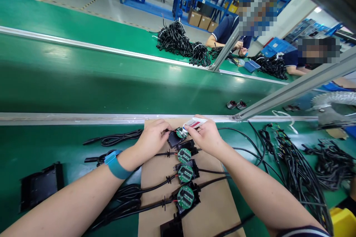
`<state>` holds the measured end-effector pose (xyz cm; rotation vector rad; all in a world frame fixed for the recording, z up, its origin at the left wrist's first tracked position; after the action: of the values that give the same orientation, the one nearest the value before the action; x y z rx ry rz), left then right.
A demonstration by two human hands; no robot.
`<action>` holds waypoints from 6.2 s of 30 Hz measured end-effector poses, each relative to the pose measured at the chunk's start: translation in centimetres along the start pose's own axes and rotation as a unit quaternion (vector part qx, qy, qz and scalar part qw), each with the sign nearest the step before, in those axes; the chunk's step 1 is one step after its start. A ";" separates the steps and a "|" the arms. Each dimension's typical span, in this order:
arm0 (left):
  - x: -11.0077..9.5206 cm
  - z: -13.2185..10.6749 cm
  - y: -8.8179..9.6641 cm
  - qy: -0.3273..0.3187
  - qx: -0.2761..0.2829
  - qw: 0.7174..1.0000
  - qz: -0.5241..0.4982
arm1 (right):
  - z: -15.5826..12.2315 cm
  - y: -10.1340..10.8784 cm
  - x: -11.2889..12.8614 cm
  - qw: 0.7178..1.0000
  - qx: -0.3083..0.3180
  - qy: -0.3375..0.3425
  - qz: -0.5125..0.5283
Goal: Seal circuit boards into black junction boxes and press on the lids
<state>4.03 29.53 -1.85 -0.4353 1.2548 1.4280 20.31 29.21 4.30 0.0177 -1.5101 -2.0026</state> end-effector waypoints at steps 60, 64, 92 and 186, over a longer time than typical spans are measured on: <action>-1.7 1.9 -1.9 0.005 0.055 0.983 0.175 | -9.2 5.3 -3.3 0.930 -0.079 -0.259 0.248; -4.5 -0.6 -0.4 -0.011 0.022 0.984 0.174 | -9.0 5.2 -1.6 0.956 -0.067 -0.202 0.202; -3.7 -4.5 -1.8 -0.006 0.067 0.997 0.029 | -5.5 1.5 6.2 0.983 0.062 0.136 -0.110; -7.2 -6.3 -0.5 0.069 0.080 0.984 0.146 | -6.7 3.6 4.0 0.998 0.060 -0.014 -0.017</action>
<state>4.29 20.59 1.59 -0.2492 1.5840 1.5459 21.24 20.95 6.45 0.0643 -1.6557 -1.9440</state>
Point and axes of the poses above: each hand's wrist, its own z-axis towards the middle knuckle, its own y-axis out of the back of the hand, x = y × z, the point moved 8 cm from there along z, towards the middle knuckle, and after that the axes turned 15 degrees about -z, right-handed, at the moved point
